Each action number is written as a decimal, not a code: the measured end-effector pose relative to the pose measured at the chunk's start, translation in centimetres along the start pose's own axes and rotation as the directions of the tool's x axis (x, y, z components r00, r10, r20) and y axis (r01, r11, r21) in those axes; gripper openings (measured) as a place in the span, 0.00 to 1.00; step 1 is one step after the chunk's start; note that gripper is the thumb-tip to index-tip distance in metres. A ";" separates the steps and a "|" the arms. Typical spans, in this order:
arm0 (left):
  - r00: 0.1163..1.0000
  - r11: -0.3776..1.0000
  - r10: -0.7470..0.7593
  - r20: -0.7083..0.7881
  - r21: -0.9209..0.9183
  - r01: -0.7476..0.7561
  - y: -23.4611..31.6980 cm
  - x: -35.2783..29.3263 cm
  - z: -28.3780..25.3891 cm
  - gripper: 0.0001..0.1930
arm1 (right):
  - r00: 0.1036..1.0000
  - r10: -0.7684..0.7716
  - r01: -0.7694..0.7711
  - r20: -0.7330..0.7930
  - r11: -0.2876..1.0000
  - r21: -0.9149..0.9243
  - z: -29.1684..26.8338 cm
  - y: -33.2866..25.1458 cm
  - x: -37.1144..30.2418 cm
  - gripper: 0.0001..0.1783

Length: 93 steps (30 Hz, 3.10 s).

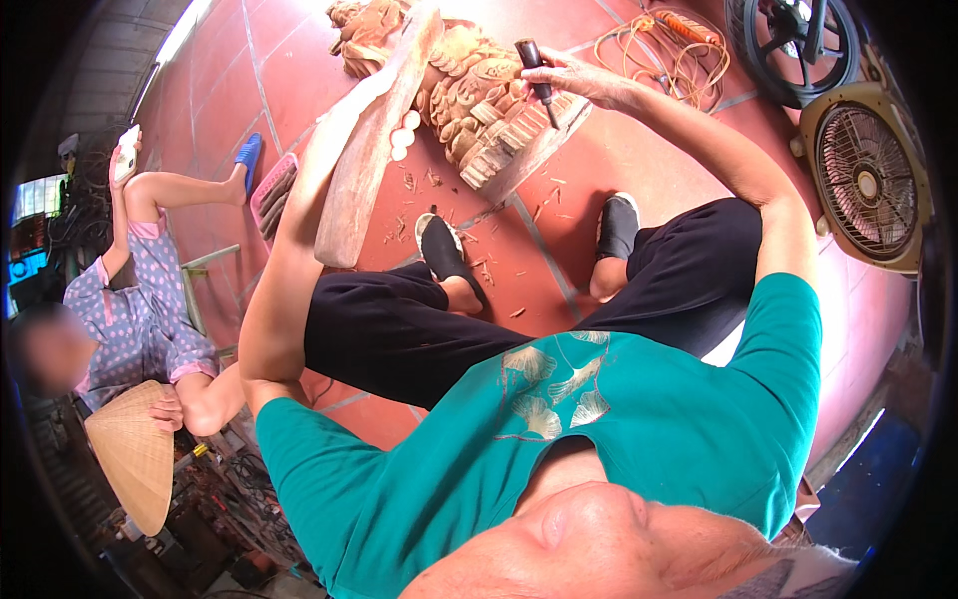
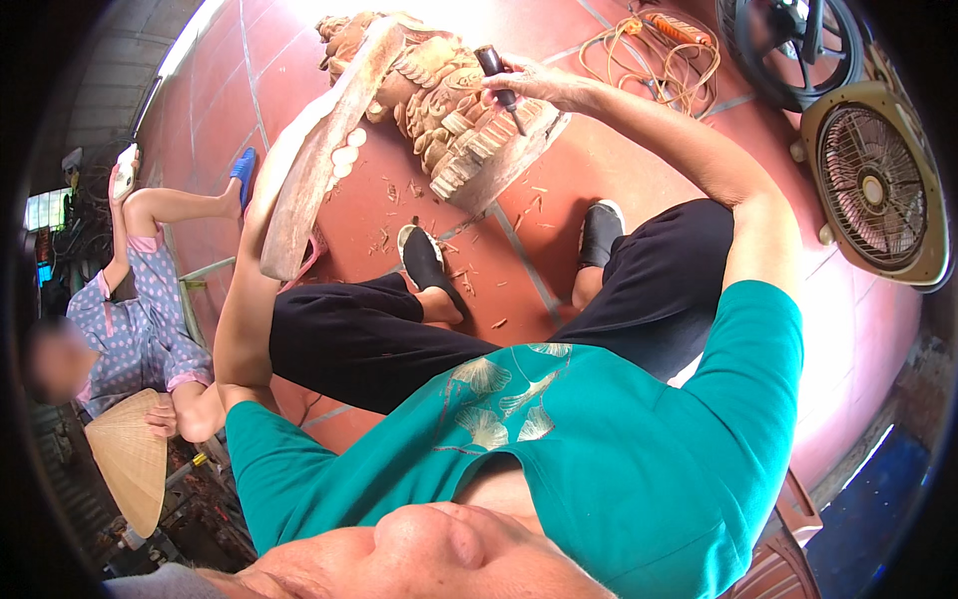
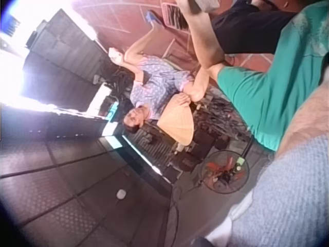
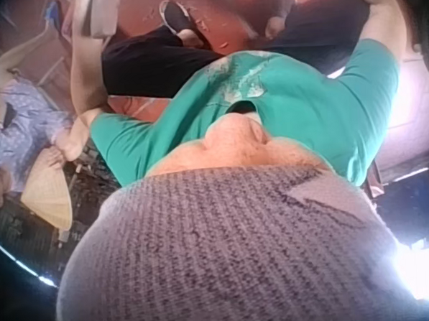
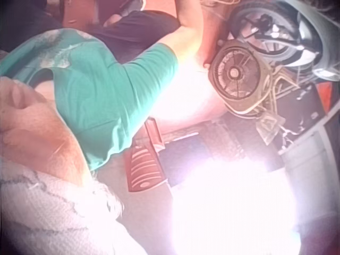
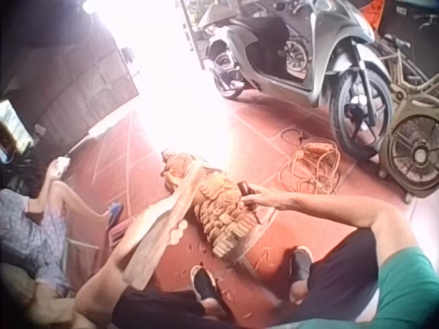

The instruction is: The person sits on the floor and carves a wooden sculpture using a chisel and mallet. They repeatedly strike the chisel to shape the wood, with wood shavings accumulating around the work area.

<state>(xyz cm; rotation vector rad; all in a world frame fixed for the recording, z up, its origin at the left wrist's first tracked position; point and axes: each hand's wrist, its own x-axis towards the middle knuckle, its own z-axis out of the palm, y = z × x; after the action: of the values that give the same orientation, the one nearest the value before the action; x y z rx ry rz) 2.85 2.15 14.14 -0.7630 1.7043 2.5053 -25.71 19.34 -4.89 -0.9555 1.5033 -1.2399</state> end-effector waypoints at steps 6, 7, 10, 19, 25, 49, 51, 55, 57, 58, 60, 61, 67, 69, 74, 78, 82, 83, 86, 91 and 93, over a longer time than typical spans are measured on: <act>1.000 1.000 -0.004 0.004 -0.016 0.004 -0.1 -0.1 -0.1 0.20 | 0.992 -0.011 0.004 -0.124 0.999 -0.053 0.5 -0.4 -0.7 0.25; 1.000 1.000 -0.013 0.005 -0.001 0.013 -0.1 0.0 -0.1 0.20 | 0.988 -0.029 0.023 -0.151 0.999 -0.042 0.7 -0.6 -0.8 0.25; 0.999 0.999 -0.034 0.021 0.016 0.034 0.0 0.5 -0.4 0.20 | 0.980 -0.059 0.061 -0.193 0.998 0.003 0.9 -0.6 -0.8 0.23; 1.000 1.000 -0.014 -0.021 0.014 0.014 -0.2 0.1 0.4 0.20 | 0.986 -0.032 0.057 -0.163 0.987 0.152 -0.3 0.5 0.0 0.20; 0.994 0.990 -0.078 -0.073 0.115 0.086 -0.1 1.0 0.7 0.25 | 0.985 -0.057 0.076 -0.164 0.991 0.109 0.2 0.6 0.0 0.23; 0.698 0.249 0.624 0.351 0.757 -0.604 -0.6 7.1 5.5 0.38 | 0.961 -0.159 0.172 -0.225 0.984 0.040 0.2 2.5 -0.2 0.21; 0.822 0.314 0.540 0.181 0.863 -0.396 0.2 5.2 7.0 0.37 | 0.964 -0.179 0.194 -0.195 0.979 0.061 1.3 1.9 0.5 0.21; 0.936 0.134 0.239 0.259 0.946 -0.296 -3.0 9.0 3.8 0.40 | 0.965 -0.136 0.133 -0.222 0.991 -0.029 1.8 1.5 0.9 0.19; 0.900 0.188 0.310 0.306 0.909 -0.373 -2.2 9.3 3.4 0.40 | 0.969 -0.113 0.109 -0.219 0.994 -0.026 1.9 0.9 0.8 0.20; 0.881 0.213 0.337 0.331 0.885 -0.414 -2.1 9.4 3.2 0.40 | 0.970 -0.095 0.093 -0.223 0.995 -0.018 2.0 1.0 0.6 0.20; 0.839 0.238 0.448 0.309 0.863 -0.445 -1.1 8.3 4.9 0.39 | 0.977 -0.081 0.073 -0.197 0.996 -0.047 1.0 1.7 0.4 0.24; 0.812 0.226 0.500 0.301 0.860 -0.457 -0.3 7.7 6.0 0.39 | 0.977 -0.106 0.108 -0.186 0.994 0.000 0.8 2.1 0.9 0.24; 0.829 -0.005 0.395 0.395 0.903 -0.429 -2.3 9.9 3.8 0.37 | 0.983 -0.116 0.115 -0.142 0.993 -0.017 1.1 2.2 1.2 0.24; 0.837 0.043 0.371 0.403 0.893 -0.449 -2.8 10.2 3.4 0.38 | 0.971 -0.126 0.120 -0.205 0.992 -0.041 0.9 2.1 1.1 0.20; 0.870 0.220 0.386 0.307 0.885 -0.410 -2.4 9.1 4.0 0.39 | 0.982 -0.009 0.031 -0.189 0.993 0.117 -0.3 2.6 1.0 0.20; 0.879 0.287 0.379 0.288 0.867 -0.408 -1.7 7.6 4.3 0.40 | 0.978 -0.072 0.073 -0.194 0.997 0.003 0.0 2.4 1.1 0.21; 0.877 0.263 0.393 0.277 0.880 -0.396 -1.4 7.0 3.8 0.40 | 0.963 -0.207 0.191 -0.172 0.976 -0.107 0.6 3.1 1.4 0.19; 0.878 0.256 0.396 0.268 0.886 -0.386 -1.5 6.6 3.5 0.40 | 0.960 -0.198 0.193 -0.199 0.980 -0.045 1.3 2.3 0.7 0.18; 0.905 0.315 0.378 0.197 0.892 -0.325 -1.3 5.3 3.6 0.40 | 0.958 -0.212 0.220 -0.191 0.975 0.022 0.4 -0.3 -0.9 0.18; 0.904 0.305 0.360 0.232 0.886 -0.349 -0.9 5.3 3.4 0.40 | 0.956 -0.196 0.221 -0.220 0.971 0.095 -0.6 -0.2 -1.6 0.19; 0.909 0.322 0.340 0.242 0.878 -0.354 -0.9 5.3 3.5 0.40 | 0.962 -0.180 0.196 -0.204 0.979 0.058 0.0 0.2 -1.6 0.20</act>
<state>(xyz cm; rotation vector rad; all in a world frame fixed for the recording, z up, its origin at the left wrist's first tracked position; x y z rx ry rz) -2.90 4.25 12.22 -0.2308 2.9744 1.1517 -25.30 20.94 -4.82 -0.9633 1.5304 -1.5588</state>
